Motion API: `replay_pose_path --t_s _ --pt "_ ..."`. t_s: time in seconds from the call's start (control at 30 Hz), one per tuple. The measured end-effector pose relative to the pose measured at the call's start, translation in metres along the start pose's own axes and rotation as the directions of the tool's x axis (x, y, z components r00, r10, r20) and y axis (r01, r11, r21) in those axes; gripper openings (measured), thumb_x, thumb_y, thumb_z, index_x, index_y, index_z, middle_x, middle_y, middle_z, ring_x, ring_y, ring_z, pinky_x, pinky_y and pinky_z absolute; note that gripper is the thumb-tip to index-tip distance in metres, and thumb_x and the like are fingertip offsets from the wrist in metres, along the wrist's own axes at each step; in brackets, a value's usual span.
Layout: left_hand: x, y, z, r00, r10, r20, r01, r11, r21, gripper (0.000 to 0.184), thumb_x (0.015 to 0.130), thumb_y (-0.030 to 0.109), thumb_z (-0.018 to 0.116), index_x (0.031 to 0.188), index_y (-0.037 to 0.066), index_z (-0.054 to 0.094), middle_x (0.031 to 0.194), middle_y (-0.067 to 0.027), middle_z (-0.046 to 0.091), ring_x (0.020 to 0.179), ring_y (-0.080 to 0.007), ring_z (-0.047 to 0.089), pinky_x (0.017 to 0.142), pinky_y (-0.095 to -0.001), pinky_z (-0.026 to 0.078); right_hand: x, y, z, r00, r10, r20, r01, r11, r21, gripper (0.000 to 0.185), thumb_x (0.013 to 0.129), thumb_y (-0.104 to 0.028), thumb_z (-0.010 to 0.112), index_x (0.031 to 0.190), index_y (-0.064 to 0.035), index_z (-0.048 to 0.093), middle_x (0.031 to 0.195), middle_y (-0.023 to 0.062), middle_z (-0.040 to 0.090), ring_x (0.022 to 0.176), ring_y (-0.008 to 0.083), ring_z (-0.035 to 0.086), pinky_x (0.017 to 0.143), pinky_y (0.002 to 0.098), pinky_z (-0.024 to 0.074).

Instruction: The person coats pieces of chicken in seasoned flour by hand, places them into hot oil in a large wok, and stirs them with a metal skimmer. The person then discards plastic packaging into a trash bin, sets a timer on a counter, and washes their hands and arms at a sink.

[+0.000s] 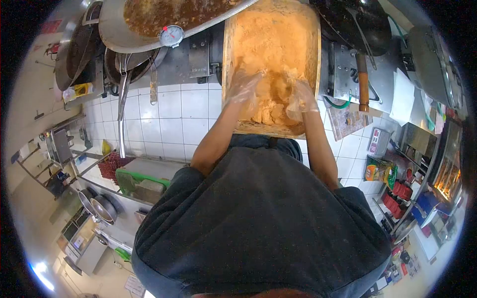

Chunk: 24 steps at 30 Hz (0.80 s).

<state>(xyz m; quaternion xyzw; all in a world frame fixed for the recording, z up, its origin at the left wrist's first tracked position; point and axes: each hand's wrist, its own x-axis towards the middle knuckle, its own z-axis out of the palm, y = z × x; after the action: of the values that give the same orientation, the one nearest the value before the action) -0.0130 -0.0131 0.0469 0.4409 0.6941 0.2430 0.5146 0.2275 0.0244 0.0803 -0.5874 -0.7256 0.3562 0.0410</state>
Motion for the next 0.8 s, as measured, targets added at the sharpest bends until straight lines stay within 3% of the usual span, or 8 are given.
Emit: replay_pose_path --t_s 0.07,0.13,0.23,0.33,0.47,0.53,0.67,0.8 --pt "0.006 -0.013 0.003 0.95 0.297 -0.102 -0.267 0.935 0.231 0.043 0.089 0.028 0.061 0.123 0.002 0.056 0.109 -0.0201 0.063 0.101 -0.03 0.061 0.092 -0.038 0.047 0.01 0.021 0.008 0.914 -0.391 -0.105 0.286 0.807 -0.517 0.047 0.092 -0.022 0.049 0.134 -0.0018 0.045 0.128 0.0173 0.052 0.124 0.0272 0.046 0.108 0.0403 0.031" --pt "0.004 -0.002 -0.001 0.938 0.296 -0.182 -0.211 0.901 0.378 0.047 0.091 0.032 0.057 0.125 0.0 0.053 0.113 -0.0215 0.061 0.106 -0.0323 0.058 0.094 -0.04 0.045 0.041 0.046 0.025 0.838 -0.504 -0.209 0.415 0.838 -0.355 0.053 0.09 -0.018 0.05 0.14 -0.0027 0.039 0.132 0.0182 0.049 0.131 0.0288 0.041 0.114 0.0431 0.0264" --pt "0.0 0.045 0.001 0.927 0.187 -0.325 -0.089 0.952 0.294 0.054 0.095 0.04 0.05 0.13 0.0 0.047 0.12 -0.0223 0.057 0.111 -0.0371 0.054 0.095 -0.0435 0.042 0.115 0.052 0.03 0.971 -0.212 -0.107 0.232 0.947 0.221 0.058 0.089 -0.015 0.049 0.144 -0.0036 0.034 0.132 0.0176 0.05 0.132 0.0299 0.04 0.113 0.0447 0.0281" --pt "0.048 0.066 0.005 0.715 0.531 -0.454 -0.492 0.844 0.213 0.052 0.092 0.034 0.055 0.128 -0.003 0.047 0.121 -0.0251 0.054 0.114 -0.039 0.051 0.099 -0.0446 0.039 0.165 -0.009 -0.007 0.997 0.026 0.072 0.012 0.872 -0.489 0.055 0.091 -0.016 0.048 0.144 -0.0064 0.035 0.131 0.017 0.05 0.129 0.0311 0.043 0.109 0.0452 0.033" --pt "0.141 0.031 -0.006 0.617 0.712 -0.335 -0.397 0.649 0.649 0.054 0.088 0.031 0.055 0.127 -0.005 0.048 0.127 -0.0264 0.051 0.12 -0.0405 0.047 0.106 -0.0455 0.034 0.229 0.006 0.036 0.95 -0.105 -0.294 0.269 0.753 0.601 0.052 0.095 -0.021 0.045 0.145 -0.0106 0.035 0.136 0.0145 0.048 0.126 0.0281 0.046 0.106 0.0451 0.037" --pt "0.157 0.008 0.003 0.605 0.753 -0.259 -0.341 0.538 0.771 0.05 0.089 0.032 0.051 0.123 -0.005 0.053 0.13 -0.0273 0.049 0.121 -0.0409 0.046 0.106 -0.0452 0.034 0.236 0.025 0.068 0.917 -0.138 -0.374 0.372 0.636 0.676 0.052 0.097 -0.024 0.041 0.146 -0.0115 0.033 0.141 0.0125 0.044 0.128 0.0258 0.043 0.107 0.0438 0.0358" --pt "0.137 0.047 -0.001 0.843 0.504 -0.188 -0.262 0.689 0.676 0.052 0.092 0.04 0.045 0.111 -0.006 0.062 0.124 -0.028 0.055 0.12 -0.0421 0.047 0.107 -0.0449 0.033 0.207 0.043 0.082 0.667 -0.557 -0.496 0.606 0.792 -0.075 0.048 0.101 -0.029 0.037 0.145 -0.0116 0.034 0.147 0.0071 0.038 0.132 0.0238 0.038 0.111 0.0398 0.0328" --pt "0.151 0.025 0.01 0.955 0.296 -0.013 -0.226 0.755 0.616 0.054 0.091 0.044 0.049 0.109 -0.005 0.063 0.121 -0.0277 0.057 0.118 -0.0404 0.05 0.104 -0.045 0.037 0.185 0.033 0.07 0.867 -0.221 -0.446 0.443 0.754 0.486 0.047 0.099 -0.033 0.043 0.139 -0.0076 0.043 0.141 0.0082 0.045 0.127 0.0239 0.044 0.105 0.0373 0.0376"
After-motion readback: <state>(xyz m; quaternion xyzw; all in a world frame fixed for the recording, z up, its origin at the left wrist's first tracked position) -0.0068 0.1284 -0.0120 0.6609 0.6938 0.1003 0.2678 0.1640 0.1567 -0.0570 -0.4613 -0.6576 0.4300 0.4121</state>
